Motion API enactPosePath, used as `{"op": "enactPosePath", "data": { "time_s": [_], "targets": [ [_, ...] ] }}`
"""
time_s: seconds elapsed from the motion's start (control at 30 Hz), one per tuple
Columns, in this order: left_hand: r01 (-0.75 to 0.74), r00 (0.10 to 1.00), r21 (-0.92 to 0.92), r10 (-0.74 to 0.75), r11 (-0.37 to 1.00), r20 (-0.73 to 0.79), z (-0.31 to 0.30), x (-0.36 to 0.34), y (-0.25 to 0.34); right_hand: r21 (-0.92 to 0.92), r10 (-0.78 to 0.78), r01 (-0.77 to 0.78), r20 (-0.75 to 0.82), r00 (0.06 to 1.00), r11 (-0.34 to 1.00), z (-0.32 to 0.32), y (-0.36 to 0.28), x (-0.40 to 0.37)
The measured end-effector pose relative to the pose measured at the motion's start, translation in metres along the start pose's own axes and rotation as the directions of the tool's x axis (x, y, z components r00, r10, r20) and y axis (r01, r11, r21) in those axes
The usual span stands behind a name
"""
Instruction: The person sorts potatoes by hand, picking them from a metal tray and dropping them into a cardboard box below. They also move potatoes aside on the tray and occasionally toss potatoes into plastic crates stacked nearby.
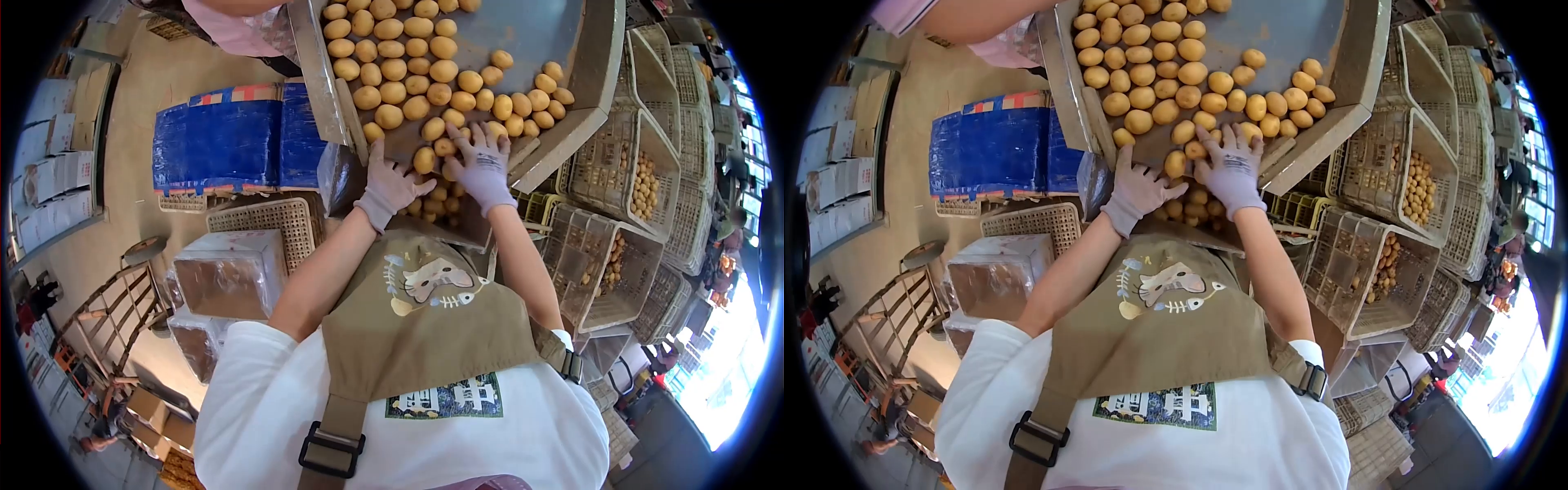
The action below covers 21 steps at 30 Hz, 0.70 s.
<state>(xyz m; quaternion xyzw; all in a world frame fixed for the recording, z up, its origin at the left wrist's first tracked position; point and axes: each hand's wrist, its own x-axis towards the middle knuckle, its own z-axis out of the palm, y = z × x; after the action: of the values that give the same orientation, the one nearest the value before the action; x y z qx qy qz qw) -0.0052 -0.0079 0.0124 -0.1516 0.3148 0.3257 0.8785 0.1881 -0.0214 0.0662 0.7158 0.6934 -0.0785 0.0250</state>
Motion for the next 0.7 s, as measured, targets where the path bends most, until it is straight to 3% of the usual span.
{"op": "enactPosePath", "data": {
  "time_s": [0.03, 0.13, 0.2, 0.27, 0.4, 0.43, 0.5, 0.57, 0.63, 0.67, 0.7],
  "targets": [
    [-0.023, 0.994, -0.031, 0.02, 0.999, -0.104, 0.012, -0.002, -0.005, -0.033, -0.04, 0.039, -0.022, 0.999, 0.999, 0.0, 0.004, -0.005],
    [0.034, 0.997, -0.101, -0.026, 0.994, 0.077, 0.006, 0.013, -0.01, 0.111, -0.052, 0.06, -0.067, 0.996, 0.992, -0.004, -0.014, -0.003],
    [0.091, 0.99, -0.112, -0.077, 0.99, 0.121, 0.004, 0.018, -0.01, 0.098, -0.259, 0.293, -0.262, 0.93, 0.951, -0.012, -0.032, 0.003],
    [0.124, 0.97, -0.079, -0.104, 0.989, 0.221, -0.004, 0.023, -0.01, 0.027, -0.251, 0.262, -0.21, 0.945, 0.965, 0.003, -0.018, 0.007],
    [0.106, 0.984, -0.052, -0.097, 0.993, 0.151, -0.001, 0.022, -0.012, -0.086, -0.099, 0.091, -0.083, 0.992, 0.992, -0.022, -0.021, 0.008],
    [0.102, 0.99, -0.066, -0.095, 0.993, 0.107, 0.0, 0.021, -0.012, 0.006, -0.108, 0.11, -0.169, 0.98, 0.994, -0.02, -0.023, 0.011],
    [0.093, 0.996, -0.092, -0.092, 0.991, 0.018, 0.002, 0.021, -0.013, 0.079, -0.137, 0.155, -0.19, 0.972, 0.985, -0.019, -0.028, 0.017],
    [0.101, 0.995, -0.105, -0.1, 0.989, 0.02, 0.003, 0.019, -0.013, 0.087, -0.162, 0.184, -0.21, 0.964, 0.979, -0.023, -0.03, 0.015],
    [0.158, 0.987, -0.195, -0.152, 0.968, 0.045, 0.001, 0.021, -0.01, 0.185, -0.122, 0.14, -0.106, 0.987, 0.973, -0.021, -0.022, 0.018],
    [0.15, 0.987, -0.151, -0.138, 0.977, 0.088, -0.001, 0.022, -0.009, 0.232, -0.107, 0.116, -0.051, 0.993, 0.966, -0.02, -0.016, 0.02],
    [0.138, 0.984, -0.109, -0.124, 0.984, 0.129, -0.003, 0.022, -0.009, 0.264, -0.076, 0.119, -0.169, 0.983, 0.957, -0.025, -0.007, 0.023]
  ]
}}
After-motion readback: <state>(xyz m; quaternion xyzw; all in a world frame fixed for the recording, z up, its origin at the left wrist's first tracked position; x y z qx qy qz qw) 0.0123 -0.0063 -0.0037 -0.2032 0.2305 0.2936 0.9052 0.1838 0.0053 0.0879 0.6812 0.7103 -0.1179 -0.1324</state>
